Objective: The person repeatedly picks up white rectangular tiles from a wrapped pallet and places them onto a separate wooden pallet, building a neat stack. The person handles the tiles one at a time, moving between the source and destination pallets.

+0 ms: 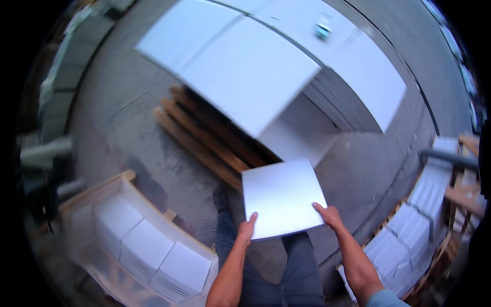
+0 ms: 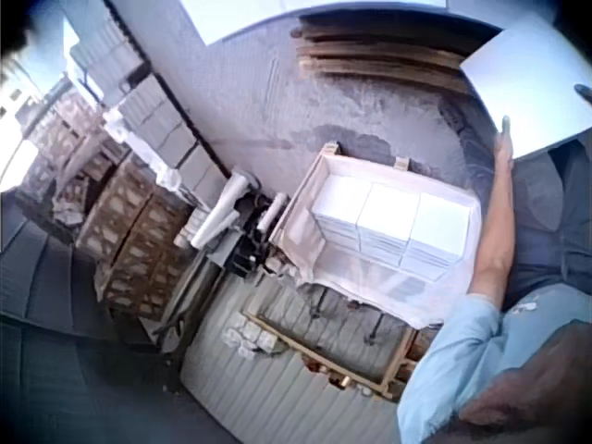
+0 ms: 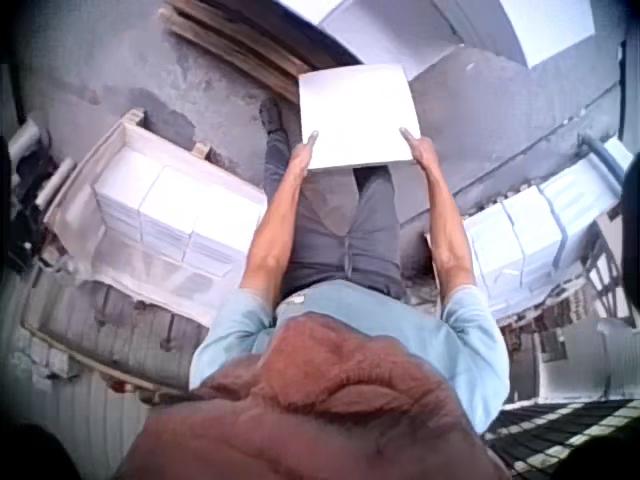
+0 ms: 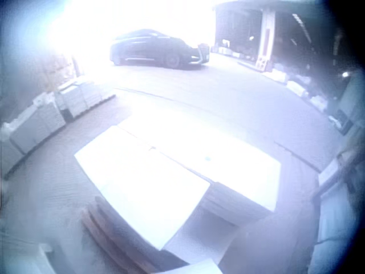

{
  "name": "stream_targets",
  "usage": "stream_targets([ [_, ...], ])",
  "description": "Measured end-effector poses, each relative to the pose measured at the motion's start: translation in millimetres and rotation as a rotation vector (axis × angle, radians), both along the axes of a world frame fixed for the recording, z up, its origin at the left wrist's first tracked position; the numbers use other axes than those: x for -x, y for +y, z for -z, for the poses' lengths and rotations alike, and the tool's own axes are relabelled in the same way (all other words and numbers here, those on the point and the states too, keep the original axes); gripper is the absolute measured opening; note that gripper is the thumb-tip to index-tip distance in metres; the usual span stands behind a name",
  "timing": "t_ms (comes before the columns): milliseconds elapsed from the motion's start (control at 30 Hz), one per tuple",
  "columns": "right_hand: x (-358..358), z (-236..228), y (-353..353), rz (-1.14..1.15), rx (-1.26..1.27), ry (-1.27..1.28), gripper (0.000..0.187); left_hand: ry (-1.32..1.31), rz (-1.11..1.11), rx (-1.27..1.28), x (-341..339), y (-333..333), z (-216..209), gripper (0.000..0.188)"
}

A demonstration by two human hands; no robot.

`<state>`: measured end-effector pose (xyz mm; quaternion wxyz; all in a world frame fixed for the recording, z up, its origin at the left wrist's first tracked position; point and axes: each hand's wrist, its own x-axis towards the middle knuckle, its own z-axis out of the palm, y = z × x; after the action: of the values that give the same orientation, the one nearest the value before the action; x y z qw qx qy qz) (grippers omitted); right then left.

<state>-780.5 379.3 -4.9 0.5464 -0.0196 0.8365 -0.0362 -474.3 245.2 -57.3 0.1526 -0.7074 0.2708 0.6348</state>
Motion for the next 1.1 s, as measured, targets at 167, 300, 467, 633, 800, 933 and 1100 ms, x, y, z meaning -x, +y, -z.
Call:
stream_targets([
  [167,-30.2,-46.2,-51.3,-0.129,-0.156,-0.059,0.083,0.116,-0.293,-0.137,-52.2,19.2,-16.3,0.070],
  [300,-82.9,-51.1,-57.4,-0.313,-0.241,-0.160,0.078,0.212,-0.540,-0.221,-117.9,55.6,-22.5,0.059],
  [467,-166.3,-87.4,-94.4,-0.445,-0.357,-0.139,0.076,0.204,-0.687,-0.329,-195.2,66.7,-46.5,0.057],
  [633,-273.7,-122.7,-166.2,-0.611,-0.397,-0.063,0.074,0.279,-0.869,-0.270,-285.4,49.9,-72.4,0.058],
  [800,-371.6,-139.1,-282.4,-0.975,-0.304,0.022,0.074,0.283,-1.147,-0.180,-348.7,26.9,-91.5,0.059],
  [933,-453.8,-125.6,-386.6,-1.274,-0.210,0.103,0.072,0.220,-1.312,-0.100,-388.1,10.4,-76.5,0.064],
  [1100,-580.4,-149.8,-460.6,-1.362,-0.161,0.035,0.068,0.263,-1.576,0.116,-445.0,-10.0,-75.5,0.068],
])
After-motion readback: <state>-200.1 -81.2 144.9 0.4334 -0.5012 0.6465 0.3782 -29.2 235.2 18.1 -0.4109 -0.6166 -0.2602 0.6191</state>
